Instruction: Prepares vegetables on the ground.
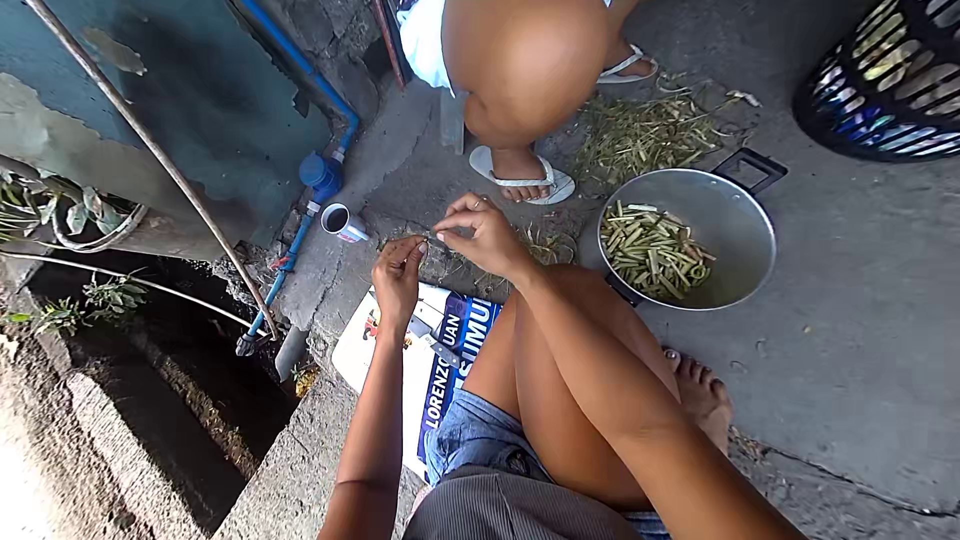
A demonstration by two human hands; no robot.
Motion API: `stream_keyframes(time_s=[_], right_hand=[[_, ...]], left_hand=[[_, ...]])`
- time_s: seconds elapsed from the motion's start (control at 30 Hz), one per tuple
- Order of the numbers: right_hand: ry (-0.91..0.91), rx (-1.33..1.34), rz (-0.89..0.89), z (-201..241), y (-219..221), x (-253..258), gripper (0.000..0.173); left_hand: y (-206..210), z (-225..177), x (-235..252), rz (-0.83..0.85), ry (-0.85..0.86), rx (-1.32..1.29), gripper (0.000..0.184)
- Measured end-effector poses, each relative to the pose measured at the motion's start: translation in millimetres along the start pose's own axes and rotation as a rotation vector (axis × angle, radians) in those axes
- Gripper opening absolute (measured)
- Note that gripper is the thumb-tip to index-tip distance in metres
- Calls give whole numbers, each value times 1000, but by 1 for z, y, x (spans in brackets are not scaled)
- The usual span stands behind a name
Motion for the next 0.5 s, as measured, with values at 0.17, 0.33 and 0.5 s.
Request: stream_keyframes(time_s=[0.17,0.33,0.5], right_hand=[[-92,-135,-15,6,11,-3,10],[-134,-239,-24,6,13,-3,9],[-113,-230,-17,3,14,-3,8]], left_hand=[[2,-6,-1,-3,40,121,15],[2,-9,-1,15,45,205,16],[-1,-13,1,40,51,279,16]])
Point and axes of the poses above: each hand's wrist, its own x-axis towards the middle knuckle, its own y-axis out of the palm, z = x × y, the point moved 1 cm from there along x, towards the middle knuckle, and after that the axes turned 8 degrees about z, right-handed, at the moved point
